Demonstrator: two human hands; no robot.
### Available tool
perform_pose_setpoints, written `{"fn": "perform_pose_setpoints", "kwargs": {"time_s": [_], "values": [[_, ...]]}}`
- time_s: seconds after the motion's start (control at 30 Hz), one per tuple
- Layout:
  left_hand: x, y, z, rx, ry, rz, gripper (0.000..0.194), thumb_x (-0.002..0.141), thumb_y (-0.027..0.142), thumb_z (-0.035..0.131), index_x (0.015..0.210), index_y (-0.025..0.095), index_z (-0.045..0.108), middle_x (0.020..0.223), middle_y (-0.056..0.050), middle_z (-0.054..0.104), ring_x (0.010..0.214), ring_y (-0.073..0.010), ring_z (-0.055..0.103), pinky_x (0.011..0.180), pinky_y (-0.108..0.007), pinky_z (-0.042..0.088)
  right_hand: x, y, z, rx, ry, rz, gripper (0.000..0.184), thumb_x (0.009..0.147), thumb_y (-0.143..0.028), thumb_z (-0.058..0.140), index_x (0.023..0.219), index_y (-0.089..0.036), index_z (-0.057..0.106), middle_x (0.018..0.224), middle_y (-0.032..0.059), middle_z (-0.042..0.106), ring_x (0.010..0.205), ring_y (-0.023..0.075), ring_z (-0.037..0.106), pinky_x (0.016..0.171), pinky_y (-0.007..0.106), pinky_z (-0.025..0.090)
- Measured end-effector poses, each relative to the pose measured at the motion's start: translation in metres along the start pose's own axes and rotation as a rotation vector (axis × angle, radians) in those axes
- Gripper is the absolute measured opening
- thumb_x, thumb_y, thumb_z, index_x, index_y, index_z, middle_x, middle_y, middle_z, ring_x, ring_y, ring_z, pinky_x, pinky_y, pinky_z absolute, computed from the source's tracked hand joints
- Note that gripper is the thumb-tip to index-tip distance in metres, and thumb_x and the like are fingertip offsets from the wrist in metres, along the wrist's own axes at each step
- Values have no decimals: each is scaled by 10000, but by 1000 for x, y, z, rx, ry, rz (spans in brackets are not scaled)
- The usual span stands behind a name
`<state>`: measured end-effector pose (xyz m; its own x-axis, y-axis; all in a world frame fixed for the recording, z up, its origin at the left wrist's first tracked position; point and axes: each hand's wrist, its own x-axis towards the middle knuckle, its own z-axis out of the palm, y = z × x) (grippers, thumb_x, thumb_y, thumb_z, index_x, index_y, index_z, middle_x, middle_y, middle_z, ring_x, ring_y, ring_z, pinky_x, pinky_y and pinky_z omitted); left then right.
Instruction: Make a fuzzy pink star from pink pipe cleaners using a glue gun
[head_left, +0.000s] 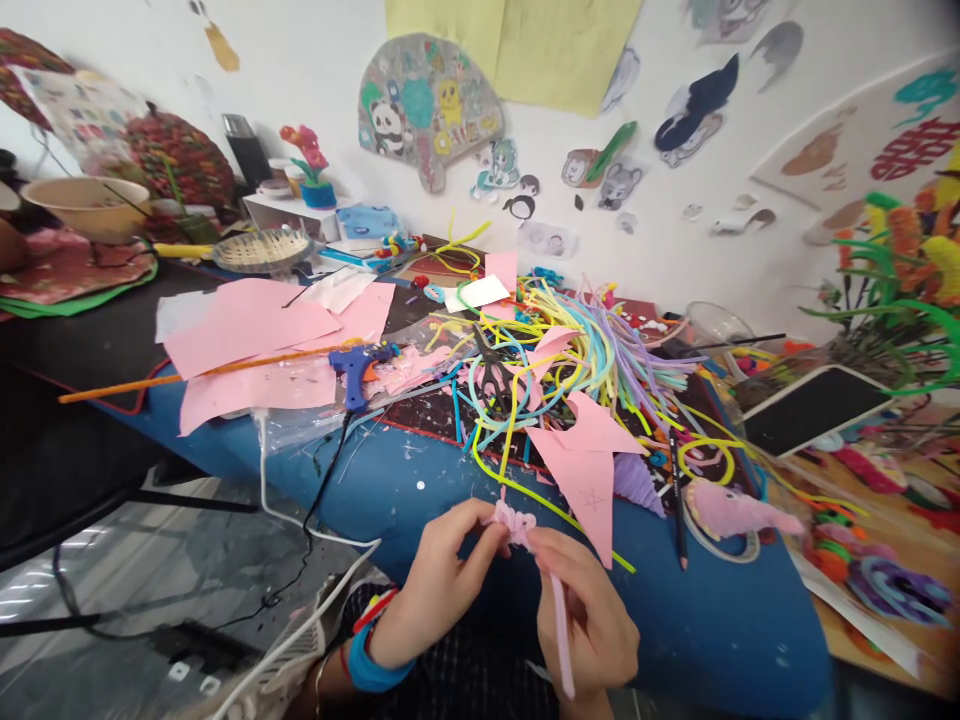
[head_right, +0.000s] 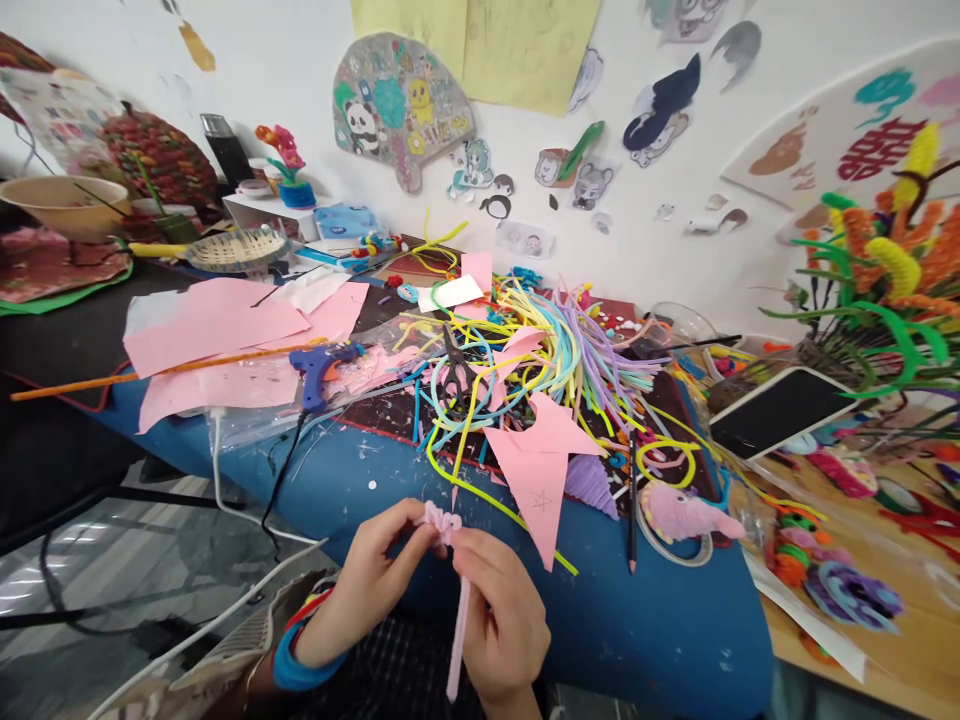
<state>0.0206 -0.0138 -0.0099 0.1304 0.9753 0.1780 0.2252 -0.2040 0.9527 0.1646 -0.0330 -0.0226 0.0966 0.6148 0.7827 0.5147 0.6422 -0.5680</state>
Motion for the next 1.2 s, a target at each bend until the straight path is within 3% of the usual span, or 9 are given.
{"fn": "perform_pose_setpoints", "kwargs": {"time_s": [0.13, 0.3, 0.47, 0.6, 0.7, 0.8, 0.93, 1.07, 1.2], "values": [[-4, 1, 4, 64, 128, 69, 79, 886, 199, 587, 837, 183, 647, 782, -23, 713, 690, -150, 645, 672, -228, 483, -14, 1, 1, 49, -30, -71, 194, 906, -109, 555, 1022, -213, 670, 933, 60, 773, 873, 242, 739, 683, 435, 644], [-5, 1, 7, 6, 161, 61, 55, 847, 200, 640, 827, 185, 689, 739, -20, 728, 623, -145, 648, 593, -211, 496, -26, -1, 3, 77, -14, -79, 191, 916, -128, 554, 1043, -231, 652, 929, 52, 779, 866, 245, 740, 674, 460, 640], [-11, -5, 11, -27, 240, 46, 58, 855, 199, 630, 843, 183, 685, 756, -23, 719, 665, -144, 652, 636, -213, 508, -25, -6, 5, 131, -8, -97, 159, 920, -137, 544, 981, -223, 663, 883, 44, 781, 810, 233, 746, 708, 473, 624], [-8, -2, 12, -115, 206, -35, 78, 861, 230, 631, 824, 171, 666, 737, -21, 705, 652, -140, 648, 623, -215, 507, -16, -12, 7, 246, 122, 180, 87, 904, -167, 582, 849, -202, 639, 785, 37, 764, 719, 216, 739, 730, 466, 608], [-1, 5, 9, -356, 78, -168, 161, 859, 306, 643, 797, 158, 622, 693, -15, 685, 625, -144, 659, 604, -225, 518, -11, -16, 9, 236, 203, 474, 62, 890, -207, 614, 841, -177, 635, 760, 50, 748, 719, 209, 731, 675, 382, 608], [5, 10, 6, -577, -35, -271, 228, 804, 337, 717, 825, 147, 593, 722, -18, 689, 645, -151, 686, 652, -246, 545, -10, -18, 12, 201, 307, 607, 73, 881, -227, 629, 853, -160, 632, 779, 59, 742, 686, 195, 723, 627, 333, 598], [7, 10, 7, -656, -85, -327, 263, 774, 313, 754, 874, 140, 583, 769, -28, 695, 652, -140, 687, 669, -252, 554, -10, -20, 13, 112, 318, 560, 56, 870, -205, 644, 861, -151, 654, 795, 73, 744, 698, 200, 722, 619, 327, 592], [5, 10, 9, -619, -171, -336, 243, 776, 276, 745, 891, 136, 582, 729, -17, 674, 602, -125, 663, 622, -234, 528, -4, -16, 10, 23, 286, 416, 36, 855, -181, 656, 828, -159, 666, 763, 54, 743, 683, 192, 717, 636, 332, 592], [7, 12, 5, -528, -244, -305, 159, 816, 242, 694, 883, 128, 606, 680, -13, 657, 600, -120, 637, 624, -230, 504, 9, -2, 6, 64, 138, 267, 88, 859, -113, 615, 888, -190, 646, 810, 40, 749, 772, 206, 725, 691, 375, 602]]}}
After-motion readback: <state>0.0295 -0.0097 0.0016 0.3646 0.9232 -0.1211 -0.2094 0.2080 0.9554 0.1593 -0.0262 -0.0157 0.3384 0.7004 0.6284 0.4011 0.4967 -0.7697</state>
